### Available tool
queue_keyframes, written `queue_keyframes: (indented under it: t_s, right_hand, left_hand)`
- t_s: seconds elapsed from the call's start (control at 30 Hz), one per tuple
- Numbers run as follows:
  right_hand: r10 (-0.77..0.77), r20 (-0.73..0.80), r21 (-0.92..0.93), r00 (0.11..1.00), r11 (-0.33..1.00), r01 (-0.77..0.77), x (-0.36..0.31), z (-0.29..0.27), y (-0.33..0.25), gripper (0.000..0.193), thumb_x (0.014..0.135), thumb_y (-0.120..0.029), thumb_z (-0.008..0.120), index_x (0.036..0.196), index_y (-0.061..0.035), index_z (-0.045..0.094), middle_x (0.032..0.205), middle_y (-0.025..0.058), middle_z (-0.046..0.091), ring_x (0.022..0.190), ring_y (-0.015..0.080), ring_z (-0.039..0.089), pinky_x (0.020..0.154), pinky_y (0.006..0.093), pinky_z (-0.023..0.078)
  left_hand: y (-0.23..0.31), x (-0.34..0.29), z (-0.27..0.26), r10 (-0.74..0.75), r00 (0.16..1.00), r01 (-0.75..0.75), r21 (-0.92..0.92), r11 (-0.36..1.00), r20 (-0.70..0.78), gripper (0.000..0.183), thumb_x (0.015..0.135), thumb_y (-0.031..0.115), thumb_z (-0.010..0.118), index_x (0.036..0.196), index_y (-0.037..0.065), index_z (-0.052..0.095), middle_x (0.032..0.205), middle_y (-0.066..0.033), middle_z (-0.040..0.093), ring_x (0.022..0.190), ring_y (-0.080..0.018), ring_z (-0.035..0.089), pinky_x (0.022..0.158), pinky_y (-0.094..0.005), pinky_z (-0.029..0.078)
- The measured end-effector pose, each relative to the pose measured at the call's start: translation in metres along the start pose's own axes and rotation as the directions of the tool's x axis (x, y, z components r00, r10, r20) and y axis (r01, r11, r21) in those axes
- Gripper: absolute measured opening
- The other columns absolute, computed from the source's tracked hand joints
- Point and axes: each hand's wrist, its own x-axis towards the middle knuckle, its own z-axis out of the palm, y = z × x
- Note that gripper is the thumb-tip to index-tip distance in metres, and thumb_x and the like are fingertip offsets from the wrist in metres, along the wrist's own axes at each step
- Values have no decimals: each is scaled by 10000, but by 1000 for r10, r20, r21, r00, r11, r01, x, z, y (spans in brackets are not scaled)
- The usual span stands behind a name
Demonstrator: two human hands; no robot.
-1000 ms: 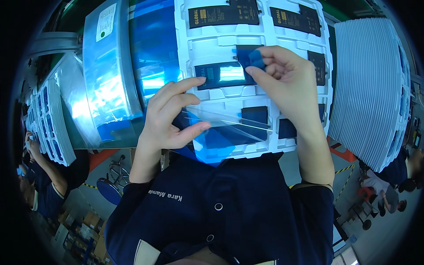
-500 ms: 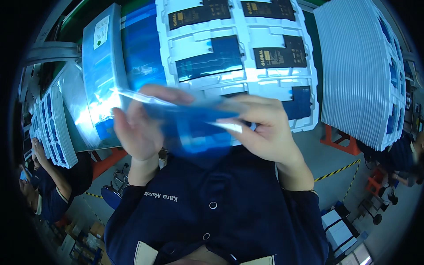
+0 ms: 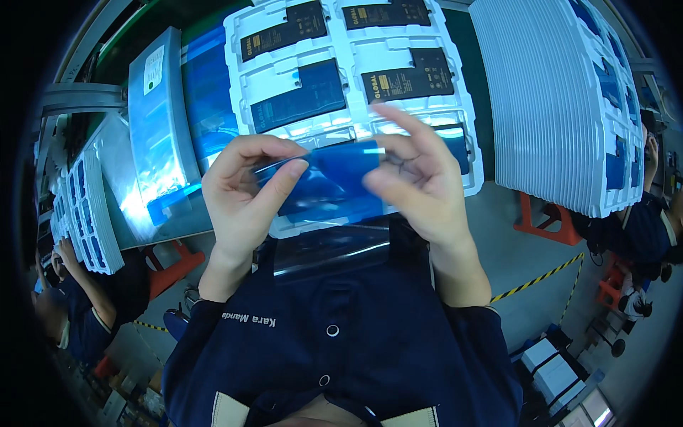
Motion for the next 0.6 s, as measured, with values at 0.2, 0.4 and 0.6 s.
queue_keyframes:
  t_s: [0.2,0.4,0.6]
  right_hand:
    - [-50,-77,-112,996,993,41,-1,-18,5,92,844,-5,669,899,15,599,877,53,643,787,77,611,692,210,487]
    - [-87,-82,-244,993,968,65,7,-31,-7,97,817,8,685,908,40,668,931,88,656,816,111,619,718,225,485]
    - [-140,-71,-315,988,943,111,24,-49,-20,148,763,46,704,911,46,691,953,117,658,838,142,623,736,245,493]
  left_hand:
    - [6,8,26,-146,989,121,-385,915,-37,334,765,9,736,1051,9,562,950,-96,658,910,-158,628,859,-277,476]
    - [-1,12,25,-134,991,132,-142,981,-2,191,797,100,749,890,-25,638,782,-55,665,722,-75,618,641,-209,487]
    - [-6,23,27,-67,998,66,146,987,-1,323,745,219,802,609,-21,634,515,-42,598,473,-69,557,452,-218,415]
